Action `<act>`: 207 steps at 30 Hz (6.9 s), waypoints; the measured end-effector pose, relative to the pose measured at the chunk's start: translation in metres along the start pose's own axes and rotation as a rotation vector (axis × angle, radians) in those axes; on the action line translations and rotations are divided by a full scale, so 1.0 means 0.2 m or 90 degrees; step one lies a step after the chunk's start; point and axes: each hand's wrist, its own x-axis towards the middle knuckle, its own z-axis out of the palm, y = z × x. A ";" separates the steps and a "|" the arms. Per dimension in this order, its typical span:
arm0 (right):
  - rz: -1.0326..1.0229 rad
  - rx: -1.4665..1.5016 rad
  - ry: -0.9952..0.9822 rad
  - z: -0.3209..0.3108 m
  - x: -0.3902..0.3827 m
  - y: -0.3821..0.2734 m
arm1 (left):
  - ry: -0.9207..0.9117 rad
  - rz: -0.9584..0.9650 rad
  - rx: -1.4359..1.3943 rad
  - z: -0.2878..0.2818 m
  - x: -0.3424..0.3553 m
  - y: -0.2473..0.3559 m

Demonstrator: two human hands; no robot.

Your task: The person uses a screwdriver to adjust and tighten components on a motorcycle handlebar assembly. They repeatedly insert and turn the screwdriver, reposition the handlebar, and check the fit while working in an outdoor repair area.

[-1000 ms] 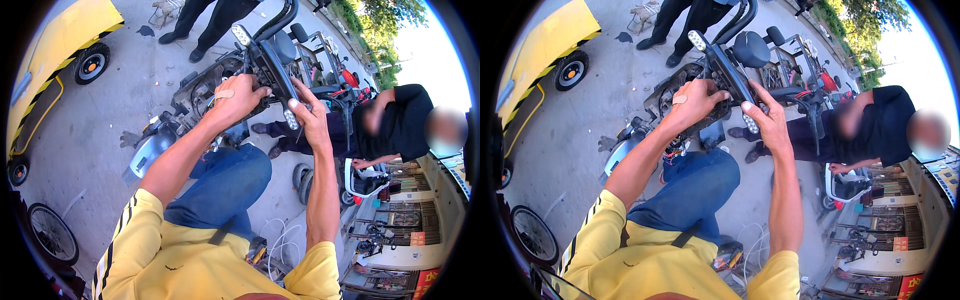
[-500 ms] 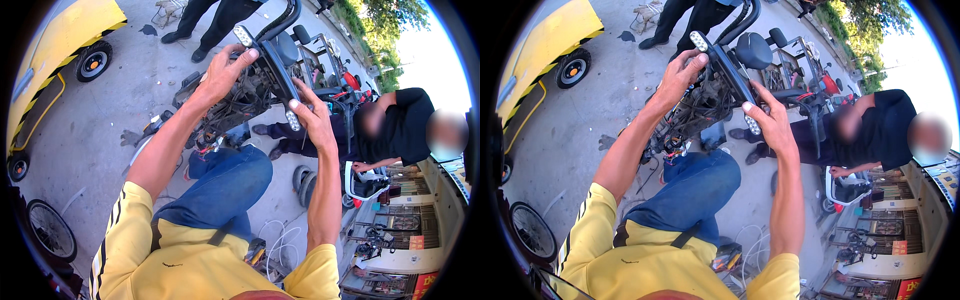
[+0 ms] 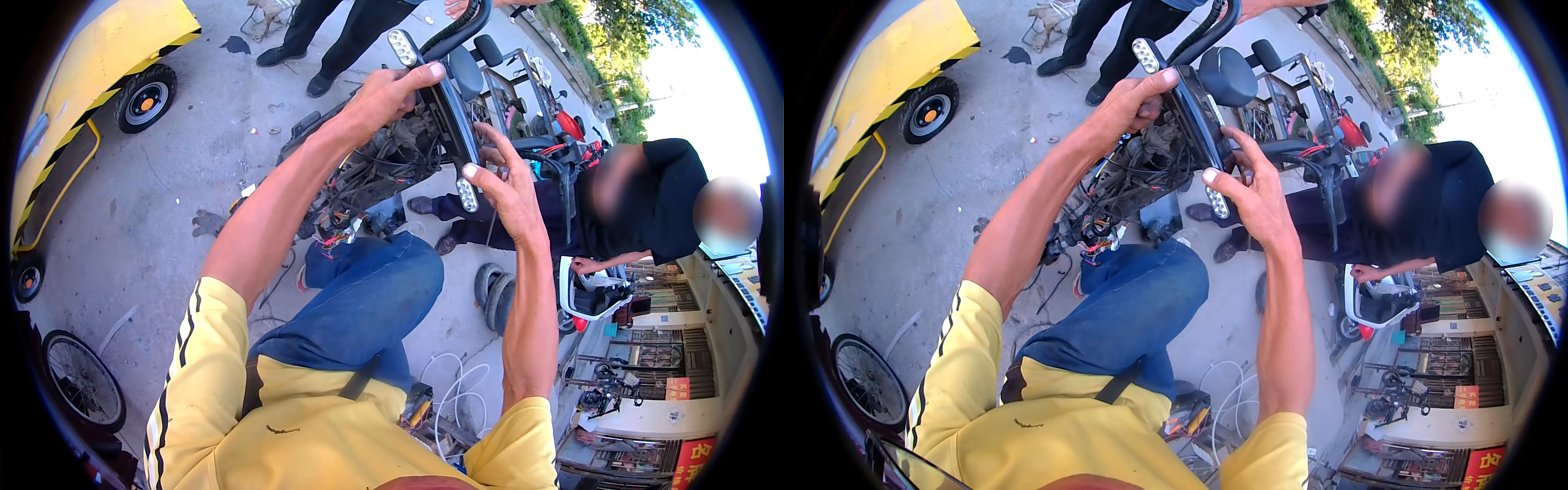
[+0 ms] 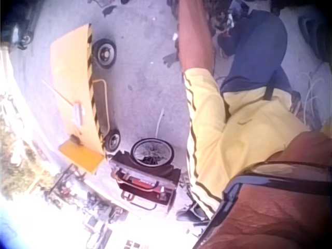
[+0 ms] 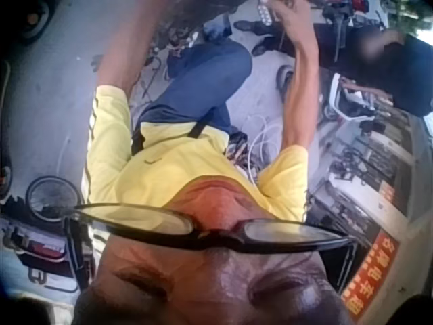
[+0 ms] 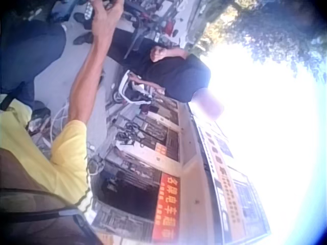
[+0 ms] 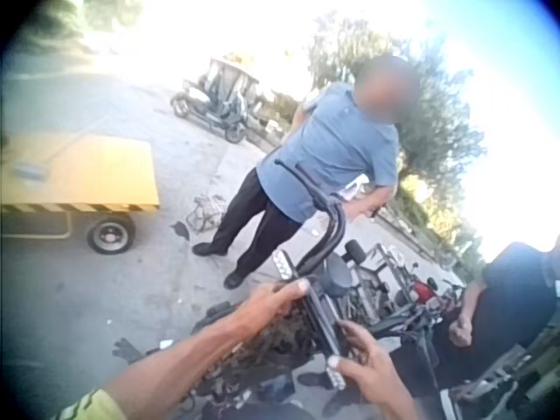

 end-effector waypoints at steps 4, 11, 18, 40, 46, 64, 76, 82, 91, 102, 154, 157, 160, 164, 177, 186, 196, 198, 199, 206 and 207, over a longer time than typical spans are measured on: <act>0.014 0.036 -0.013 -0.01 0.05 -0.01 | 0.020 0.006 -0.018 0.05 -0.02 -0.01; 0.057 -0.004 -0.013 0.00 0.11 -0.02 | 0.029 0.016 -0.005 0.07 -0.01 -0.02; 0.057 -0.011 -0.011 0.00 0.11 -0.02 | 0.000 -0.013 -0.044 0.06 0.01 -0.04; 0.070 0.105 -0.042 -0.01 0.13 0.06 | 0.008 -0.001 0.055 0.07 -0.01 0.00; -0.012 0.053 -0.027 0.02 0.13 0.08 | 0.014 0.001 0.026 0.07 -0.01 -0.03; -0.035 -0.054 0.003 0.07 0.10 0.06 | -0.064 0.001 -0.009 0.00 -0.06 -0.05; 0.009 -0.032 -0.009 0.04 0.09 0.05 | -0.038 0.027 0.018 0.03 -0.06 -0.05; 0.053 0.003 -0.041 0.00 0.12 0.03 | 0.003 0.117 0.023 0.04 -0.05 -0.07; 0.037 0.009 -0.029 0.02 0.13 0.02 | -0.002 -0.005 0.019 0.01 -0.06 -0.07; 0.057 0.016 -0.029 0.01 0.12 0.01 | 0.100 0.005 -0.119 0.07 -0.22 -0.08; -0.004 0.212 0.022 -0.10 0.13 0.06 | 0.113 0.075 0.680 0.25 -0.31 -0.07; 0.016 0.234 0.030 -0.11 0.13 0.08 | 0.130 0.112 0.778 0.27 -0.28 -0.10; -0.007 0.254 0.039 -0.09 0.13 0.09 | 0.177 0.167 0.890 0.26 -0.24 -0.17; -0.016 0.229 0.036 -0.11 0.11 0.10 | 0.248 0.290 0.912 0.27 -0.25 -0.22; -0.012 0.215 0.007 -0.10 0.13 0.10 | 0.154 0.149 1.033 0.33 -0.20 -0.20; 0.022 0.206 0.002 -0.10 0.13 0.08 | 0.014 0.101 0.831 0.17 -0.23 -0.06; -0.030 0.088 -0.042 -0.07 0.17 0.10 | 0.088 -0.075 0.553 0.15 -0.25 -0.05; -0.033 0.078 -0.050 -0.06 0.19 0.10 | 0.071 -0.134 0.556 0.11 -0.19 -0.02; -0.035 0.083 -0.049 -0.04 0.19 0.11 | 0.074 -0.149 0.556 0.12 -0.18 0.00; -0.034 0.029 -0.052 -0.03 0.18 0.11 | 0.108 -0.100 0.472 0.16 -0.29 0.00; -0.035 0.008 -0.055 -0.04 0.18 0.11 | 0.112 -0.085 0.443 0.16 -0.29 -0.03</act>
